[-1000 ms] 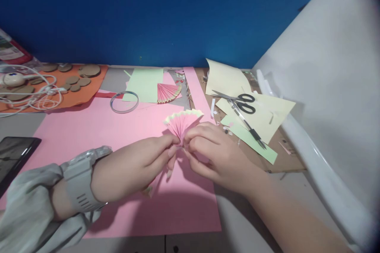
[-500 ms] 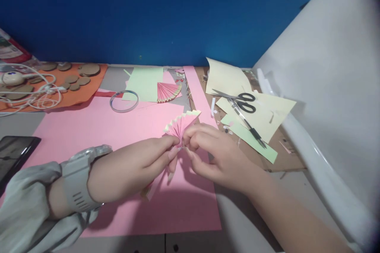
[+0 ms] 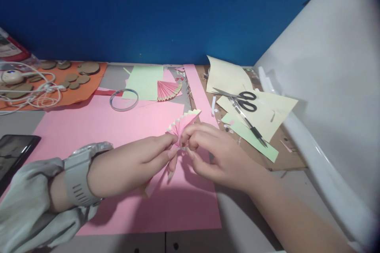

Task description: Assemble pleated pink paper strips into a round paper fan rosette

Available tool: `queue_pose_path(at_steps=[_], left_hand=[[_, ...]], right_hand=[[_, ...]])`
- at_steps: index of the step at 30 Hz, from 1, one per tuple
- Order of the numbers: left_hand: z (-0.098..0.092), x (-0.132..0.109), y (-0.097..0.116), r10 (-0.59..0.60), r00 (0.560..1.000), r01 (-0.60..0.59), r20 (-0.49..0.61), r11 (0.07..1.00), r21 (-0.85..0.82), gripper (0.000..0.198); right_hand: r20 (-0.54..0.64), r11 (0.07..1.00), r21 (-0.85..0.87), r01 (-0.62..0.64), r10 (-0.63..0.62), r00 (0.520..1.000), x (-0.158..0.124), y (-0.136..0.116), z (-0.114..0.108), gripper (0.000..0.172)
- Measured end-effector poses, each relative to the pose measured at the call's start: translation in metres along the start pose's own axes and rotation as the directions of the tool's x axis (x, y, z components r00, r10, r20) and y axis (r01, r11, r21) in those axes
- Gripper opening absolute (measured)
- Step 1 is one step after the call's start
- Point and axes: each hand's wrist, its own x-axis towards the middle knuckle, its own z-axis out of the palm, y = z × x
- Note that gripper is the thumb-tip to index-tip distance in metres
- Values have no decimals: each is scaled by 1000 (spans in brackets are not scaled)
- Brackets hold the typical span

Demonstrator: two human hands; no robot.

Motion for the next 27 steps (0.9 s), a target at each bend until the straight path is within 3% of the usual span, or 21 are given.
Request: queue_pose_path(at_steps=[4,10,13,18,22,27], left_hand=[[-3,2,5,-8,992,1,127,999,51,24],[-4,5,10,-50,983,55,179,998,-19,27],[-2,6,10,-82,978,90,190,995,-31,29],[3,9,11,1,989,-16,145,995,100,29],[5,11,12,3,992,-28,128,980,198,27],[7,11,8,27,986,-43,163,995,93,24]], right_hand=[[12,1000,27,-9,8,1000,0,-1,-1,18],[-17,997,73,-4,5,1000,-2,-1,-3,17],[-14,998,57,-14,15,1000,-1,-1,-3,12],[-2,998,33,-54,54,999,0,0,-2,13],[0,991,84,-107,107,994,-1,-1,-2,15],[-31,954,258,-154,168,985,-4,-4,-2,16]])
